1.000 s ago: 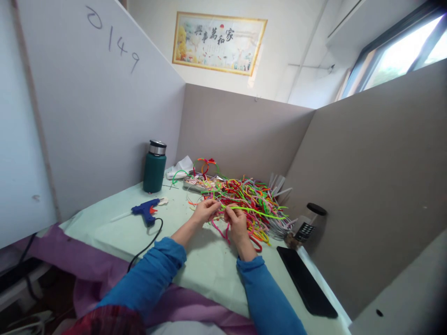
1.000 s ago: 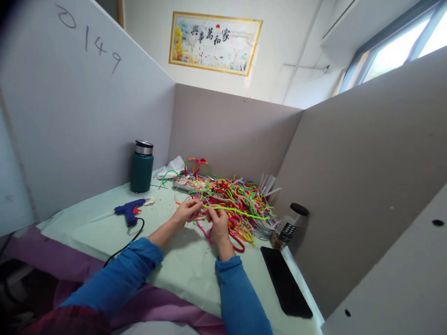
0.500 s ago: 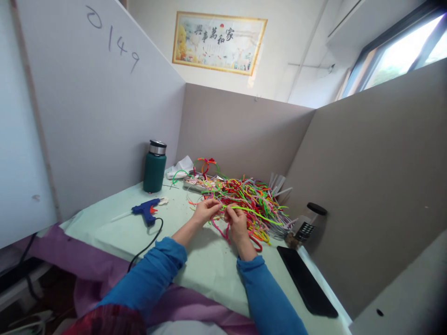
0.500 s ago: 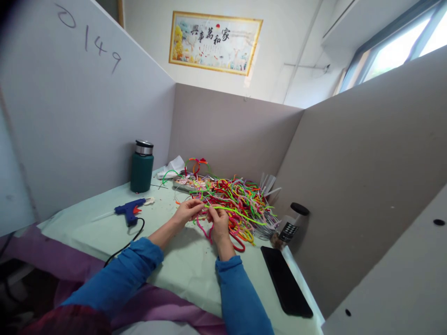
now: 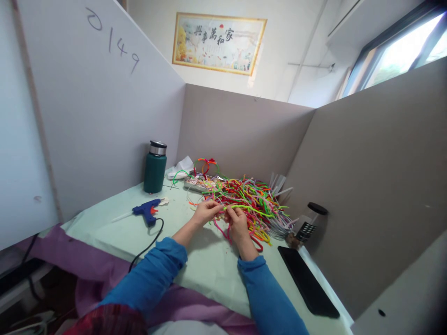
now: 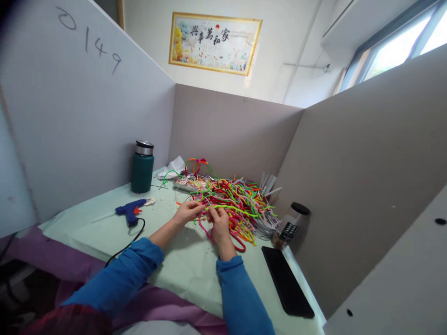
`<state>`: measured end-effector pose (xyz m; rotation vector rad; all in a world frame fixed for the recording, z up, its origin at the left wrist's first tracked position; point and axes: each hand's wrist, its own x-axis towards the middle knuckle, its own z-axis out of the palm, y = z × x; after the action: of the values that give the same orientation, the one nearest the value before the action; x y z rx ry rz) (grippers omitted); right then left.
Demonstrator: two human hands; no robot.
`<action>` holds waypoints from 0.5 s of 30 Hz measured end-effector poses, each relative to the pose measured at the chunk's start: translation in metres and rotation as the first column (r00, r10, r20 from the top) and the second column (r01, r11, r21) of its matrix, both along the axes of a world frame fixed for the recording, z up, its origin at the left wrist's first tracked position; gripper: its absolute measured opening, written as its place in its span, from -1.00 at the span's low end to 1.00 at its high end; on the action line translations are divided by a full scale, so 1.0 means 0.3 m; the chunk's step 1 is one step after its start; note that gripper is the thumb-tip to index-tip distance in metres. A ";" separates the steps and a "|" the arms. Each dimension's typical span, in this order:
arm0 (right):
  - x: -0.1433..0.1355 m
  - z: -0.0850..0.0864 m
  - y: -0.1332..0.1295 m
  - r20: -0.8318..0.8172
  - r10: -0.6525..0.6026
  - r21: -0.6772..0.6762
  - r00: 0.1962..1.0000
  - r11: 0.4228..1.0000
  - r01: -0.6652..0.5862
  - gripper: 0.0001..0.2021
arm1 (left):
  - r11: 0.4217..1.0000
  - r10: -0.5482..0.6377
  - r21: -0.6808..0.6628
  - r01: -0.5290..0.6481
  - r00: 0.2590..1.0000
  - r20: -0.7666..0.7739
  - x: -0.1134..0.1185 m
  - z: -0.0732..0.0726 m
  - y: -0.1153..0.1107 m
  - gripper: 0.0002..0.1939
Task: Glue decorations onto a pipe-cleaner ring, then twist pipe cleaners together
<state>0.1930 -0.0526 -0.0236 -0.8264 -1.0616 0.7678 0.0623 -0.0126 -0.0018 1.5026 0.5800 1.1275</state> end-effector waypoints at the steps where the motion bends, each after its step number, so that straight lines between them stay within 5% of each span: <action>1: 0.002 0.001 -0.001 -0.001 0.000 -0.001 1.000 1.000 0.000 -0.75 | 1.000 -0.001 0.025 0.002 1.000 -0.020 -0.001 0.001 -0.001 -0.62; 10: 0.020 0.036 -0.030 0.214 -0.130 0.044 0.968 0.991 0.123 -0.74 | 0.966 0.102 0.250 -0.062 0.983 -0.150 -0.026 -0.008 0.010 -0.70; 15: 0.034 0.044 -0.029 0.274 -0.294 0.160 0.916 0.953 0.259 -0.78 | 0.851 0.188 0.524 -0.027 0.948 -0.256 -0.030 -0.021 0.002 -0.72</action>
<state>0.2031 -0.0612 -0.0103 -0.9825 -1.2095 0.3412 0.0534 -0.0121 -0.0082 2.1588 0.6007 1.2105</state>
